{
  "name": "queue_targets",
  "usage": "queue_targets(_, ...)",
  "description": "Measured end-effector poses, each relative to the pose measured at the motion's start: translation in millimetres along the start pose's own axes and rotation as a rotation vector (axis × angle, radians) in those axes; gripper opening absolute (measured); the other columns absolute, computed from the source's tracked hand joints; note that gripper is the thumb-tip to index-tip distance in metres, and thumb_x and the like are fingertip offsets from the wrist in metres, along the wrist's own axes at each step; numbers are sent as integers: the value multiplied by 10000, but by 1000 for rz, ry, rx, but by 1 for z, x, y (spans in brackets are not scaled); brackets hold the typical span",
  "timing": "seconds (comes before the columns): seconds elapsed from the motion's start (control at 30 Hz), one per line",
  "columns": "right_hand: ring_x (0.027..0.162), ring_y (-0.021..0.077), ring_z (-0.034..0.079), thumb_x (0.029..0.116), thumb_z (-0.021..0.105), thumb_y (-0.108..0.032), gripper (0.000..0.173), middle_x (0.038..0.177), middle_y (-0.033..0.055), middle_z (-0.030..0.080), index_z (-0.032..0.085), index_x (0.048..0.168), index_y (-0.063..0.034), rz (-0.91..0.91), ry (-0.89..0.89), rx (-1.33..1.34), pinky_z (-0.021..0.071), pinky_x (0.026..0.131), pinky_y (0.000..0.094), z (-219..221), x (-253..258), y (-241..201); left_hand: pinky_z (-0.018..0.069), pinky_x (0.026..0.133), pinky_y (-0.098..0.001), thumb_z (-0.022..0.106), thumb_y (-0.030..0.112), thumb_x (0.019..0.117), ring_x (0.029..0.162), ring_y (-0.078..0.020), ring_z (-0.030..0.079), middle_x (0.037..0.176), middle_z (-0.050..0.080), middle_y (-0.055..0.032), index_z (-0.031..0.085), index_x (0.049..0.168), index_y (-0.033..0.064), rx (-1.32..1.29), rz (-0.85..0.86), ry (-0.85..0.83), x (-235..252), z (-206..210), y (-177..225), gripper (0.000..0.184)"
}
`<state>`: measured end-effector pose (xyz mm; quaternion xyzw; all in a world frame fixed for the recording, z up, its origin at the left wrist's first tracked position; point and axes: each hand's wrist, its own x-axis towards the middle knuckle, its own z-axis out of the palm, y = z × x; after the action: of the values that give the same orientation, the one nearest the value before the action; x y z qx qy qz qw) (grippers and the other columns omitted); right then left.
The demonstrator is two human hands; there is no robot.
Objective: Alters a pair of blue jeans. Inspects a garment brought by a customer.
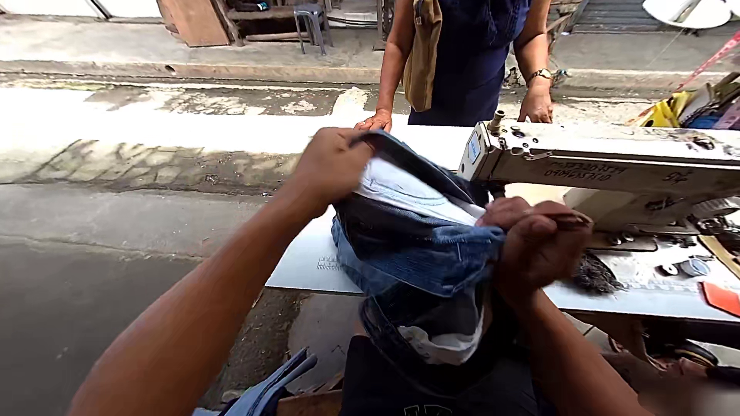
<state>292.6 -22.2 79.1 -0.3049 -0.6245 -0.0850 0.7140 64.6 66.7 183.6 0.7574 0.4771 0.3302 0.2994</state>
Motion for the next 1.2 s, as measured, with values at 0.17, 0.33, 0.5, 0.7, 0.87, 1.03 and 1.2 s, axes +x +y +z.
queue_targets(0.17, 734, 223, 609, 1041, 561, -206, 195, 772, 99, 620, 641, 992, -35, 109, -237, -496, 520, 719, 365, -23, -91, 23, 484, 554, -446, 458, 251, 1070, 574, -201, 578, 624, 559, -66, 611, 778, 29, 111, -238, 350, -23, 71, -80, 397)
queue_targets(0.33, 788, 236, 665, 1017, 597, -197, 193, 786, 86, 692, 683, 945, -41, 101, -377, -492, 538, 848, 381, -23, -123, 36, 482, 791, -740, 507, 302, 1049, 994, -553, 663, 1074, 680, -333, 612, 1263, -36, 452, -304, 314, -49, 102, -123, 414)
queue_targets(0.5, 811, 243, 661, 1022, 598, -188, 195, 806, 114, 669, 666, 973, -12, 157, -356, -431, 543, 841, 373, -25, -122, 38, 598, 697, -391, 664, 252, 982, 800, -236, 695, 902, 693, -141, 712, 1028, -1, 392, 195, 188, -129, 133, -40, 262)
queue_targets(0.7, 1041, 69, 644, 1106, 421, -329, 209, 1067, -113, 648, 626, 1108, -287, 840, 172, 312, 565, 930, 310, -8, -86, -58, 583, 709, -357, 687, 248, 967, 889, -241, 665, 1033, 654, -124, 755, 1049, 84, 370, 130, 91, -155, 177, -48, 196)
queue_targets(0.87, 983, 60, 638, 1100, 408, -244, 251, 1046, -77, 640, 653, 1103, -189, 1045, 258, 372, 567, 900, 296, 13, -147, -57, 556, 710, -275, 684, 248, 964, 806, -112, 637, 898, 640, -8, 753, 1011, 129, 279, 59, -108, -138, 157, -59, 146)
queue_targets(1.03, 1064, 77, 590, 1002, 446, -88, 197, 1135, 25, 586, 635, 963, -47, 958, 42, 216, 540, 876, 247, 1, -148, -52, 557, 735, -310, 594, 207, 1029, 845, -178, 643, 944, 639, -85, 716, 1086, 47, 325, 135, -122, -144, 161, -64, 209)
queue_targets(1.2, 1086, 125, 593, 896, 539, 9, 229, 1107, 126, 595, 544, 671, -29, 857, -153, 41, 531, 880, 203, -10, -144, -46, 522, 688, -145, 643, 179, 1001, 807, -6, 604, 977, 637, 3, 715, 1044, 73, 42, 27, -111, -149, 161, -78, 135)
